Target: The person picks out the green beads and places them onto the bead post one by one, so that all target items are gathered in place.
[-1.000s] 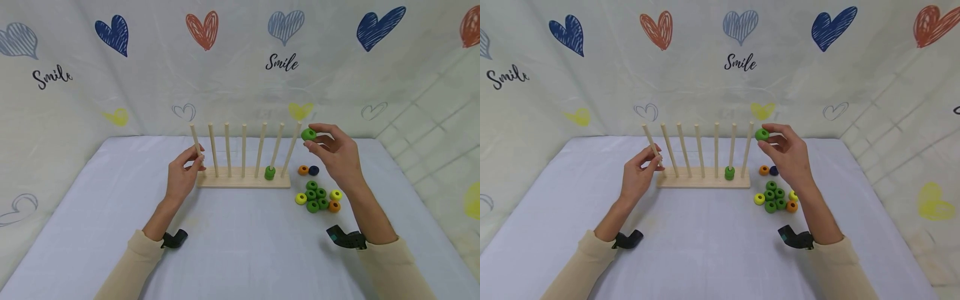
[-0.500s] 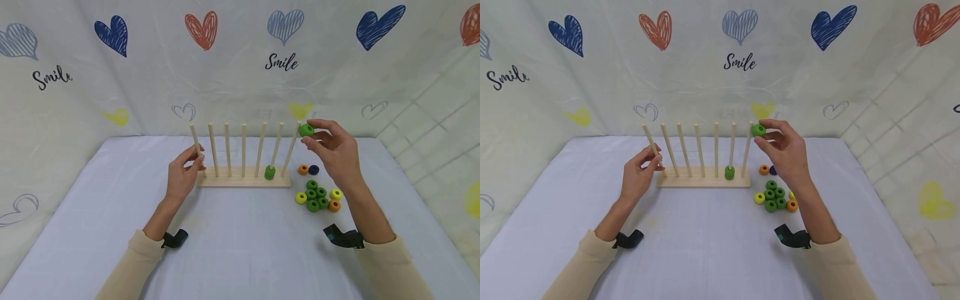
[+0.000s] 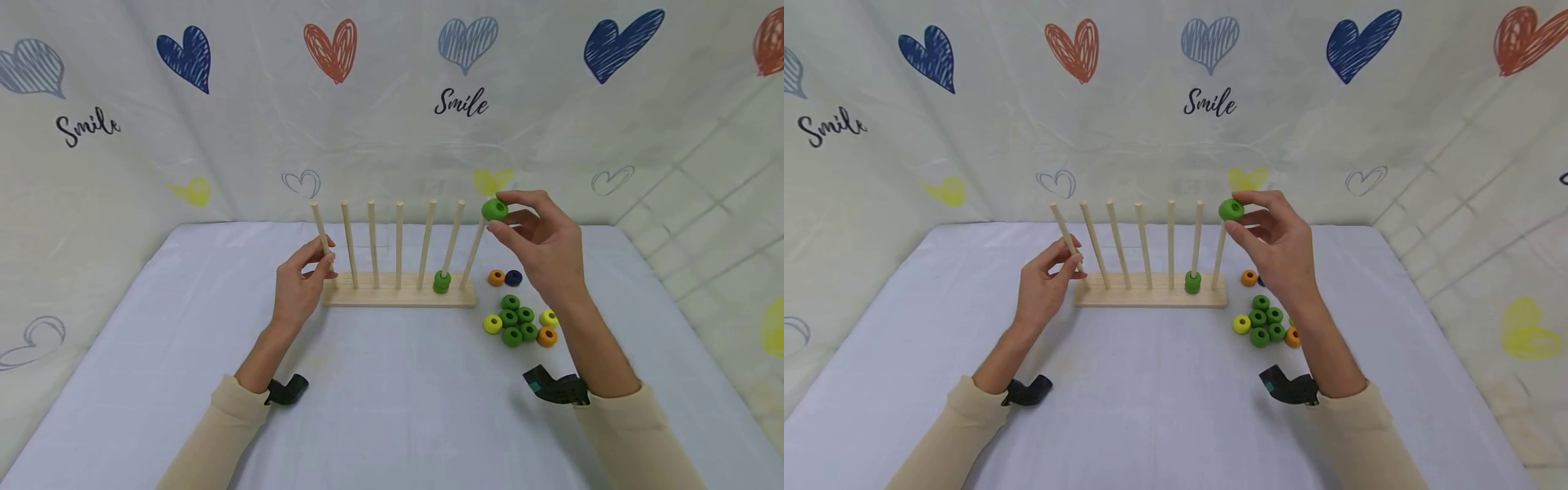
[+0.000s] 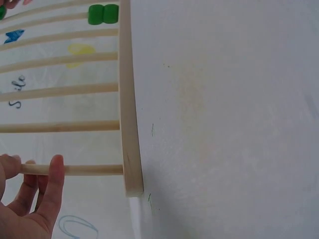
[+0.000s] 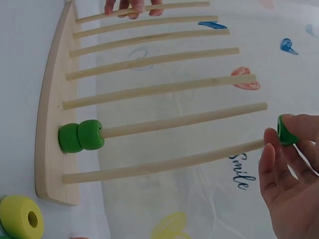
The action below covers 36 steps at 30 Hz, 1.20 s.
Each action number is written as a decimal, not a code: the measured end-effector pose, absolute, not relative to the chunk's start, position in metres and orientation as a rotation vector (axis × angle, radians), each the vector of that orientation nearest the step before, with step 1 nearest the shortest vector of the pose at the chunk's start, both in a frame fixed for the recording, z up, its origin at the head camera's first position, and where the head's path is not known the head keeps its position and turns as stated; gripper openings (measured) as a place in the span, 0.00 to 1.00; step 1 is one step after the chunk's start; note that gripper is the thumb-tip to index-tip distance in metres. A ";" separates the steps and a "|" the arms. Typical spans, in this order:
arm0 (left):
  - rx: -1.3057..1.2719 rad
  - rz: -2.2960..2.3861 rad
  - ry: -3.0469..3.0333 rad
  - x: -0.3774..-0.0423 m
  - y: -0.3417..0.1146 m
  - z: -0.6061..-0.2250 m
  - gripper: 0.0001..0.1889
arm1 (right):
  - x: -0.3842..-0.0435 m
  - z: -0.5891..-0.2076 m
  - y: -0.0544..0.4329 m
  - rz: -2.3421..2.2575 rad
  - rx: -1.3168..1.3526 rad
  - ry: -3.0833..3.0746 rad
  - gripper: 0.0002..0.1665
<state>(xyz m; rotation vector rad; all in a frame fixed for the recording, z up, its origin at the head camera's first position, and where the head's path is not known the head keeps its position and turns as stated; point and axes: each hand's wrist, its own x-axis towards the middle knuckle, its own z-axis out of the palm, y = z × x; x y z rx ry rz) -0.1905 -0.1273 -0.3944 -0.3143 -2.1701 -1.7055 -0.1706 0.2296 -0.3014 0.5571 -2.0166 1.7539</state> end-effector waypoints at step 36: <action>-0.323 -1.716 -2.158 -0.191 -0.128 -0.396 0.10 | -0.175 -0.295 0.207 1.665 0.567 -2.114 0.23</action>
